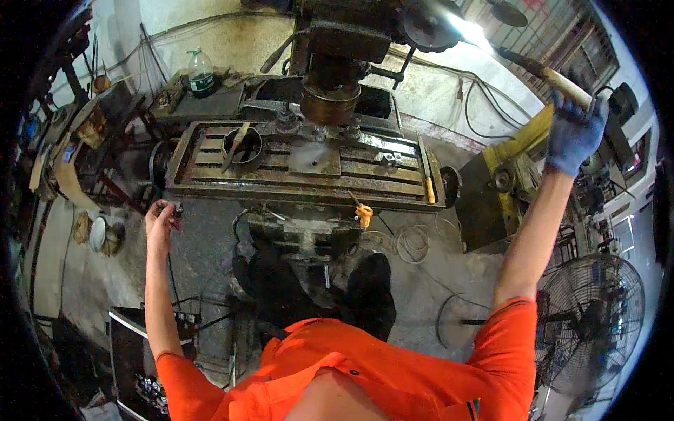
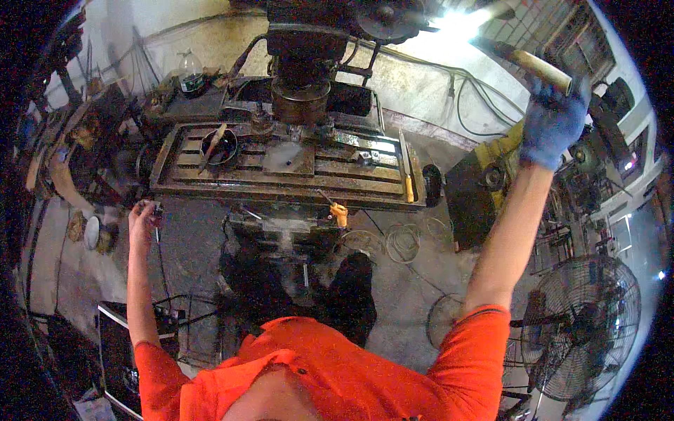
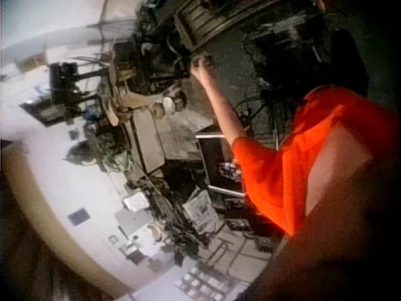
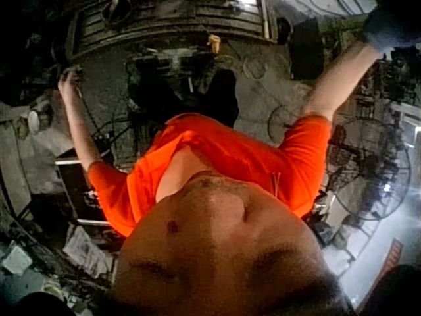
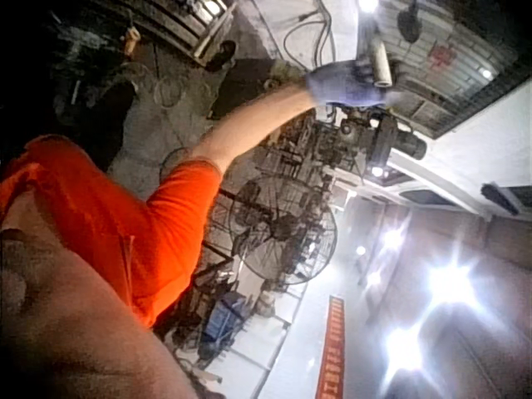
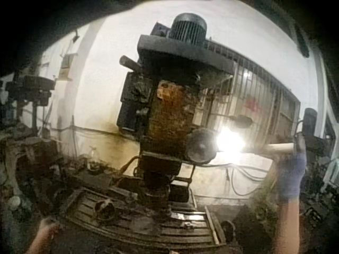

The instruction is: The person clears debris from a metal item on a milling machine using a brush and applies liquid from a container. They also reach into a bin to handle small metal components.

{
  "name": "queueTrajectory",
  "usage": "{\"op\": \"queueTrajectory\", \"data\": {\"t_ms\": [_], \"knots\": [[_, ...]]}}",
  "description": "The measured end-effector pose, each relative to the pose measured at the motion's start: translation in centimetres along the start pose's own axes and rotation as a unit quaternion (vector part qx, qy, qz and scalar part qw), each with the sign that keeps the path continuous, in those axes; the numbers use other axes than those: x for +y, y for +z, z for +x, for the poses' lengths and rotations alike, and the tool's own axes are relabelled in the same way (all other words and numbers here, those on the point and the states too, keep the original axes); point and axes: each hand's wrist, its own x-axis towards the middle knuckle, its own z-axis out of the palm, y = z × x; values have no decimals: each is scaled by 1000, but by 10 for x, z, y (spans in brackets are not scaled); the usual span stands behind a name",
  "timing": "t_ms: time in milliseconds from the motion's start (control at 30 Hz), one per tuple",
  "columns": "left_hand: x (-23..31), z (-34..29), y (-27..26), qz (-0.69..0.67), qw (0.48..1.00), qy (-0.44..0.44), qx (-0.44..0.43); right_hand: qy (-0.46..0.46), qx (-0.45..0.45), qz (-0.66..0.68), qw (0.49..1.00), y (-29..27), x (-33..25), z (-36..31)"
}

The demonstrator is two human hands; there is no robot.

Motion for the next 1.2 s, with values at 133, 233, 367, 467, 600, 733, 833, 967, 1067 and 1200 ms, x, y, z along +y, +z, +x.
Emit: {"op": "queueTrajectory", "data": {"t_ms": [133, 233, 367, 467, 600, 733, 833, 967, 1067, 1200], "knots": [[3, -14, -15, -33, 998, 27, 34, 343, -102, -129, 925, -20, 61, -163], [12, -17, -14, -9, 999, 19, 29, 622, -312, -199, 690, -38, 130, -319], [29, -28, -5, -4, 999, 21, 25, 619, -296, -25, 727, -30, 198, -444], [31, -32, 4, -3, 999, 28, 14, 654, -244, -183, 692, -5, 210, -468], [21, -39, -21, -42, 999, 21, 12, 483, -233, -115, 836, 23, 129, -401], [15, -46, -15, -68, 997, 6, 38, 352, -378, -243, 821, 50, 71, -298], [11, -42, 1, -57, 998, -12, 16, 217, -600, -487, 596, 78, 83, -286], [21, -52, 23, -56, 998, -9, -6, 214, -592, -530, 568, 116, 106, -265], [17, -51, 11, -71, 997, -2, -27, 241, -541, -520, 615, 121, 97, -253], [14, -53, 13, -68, 997, -26, -10, 245, -622, -506, 544, 118, 101, -268]]}}
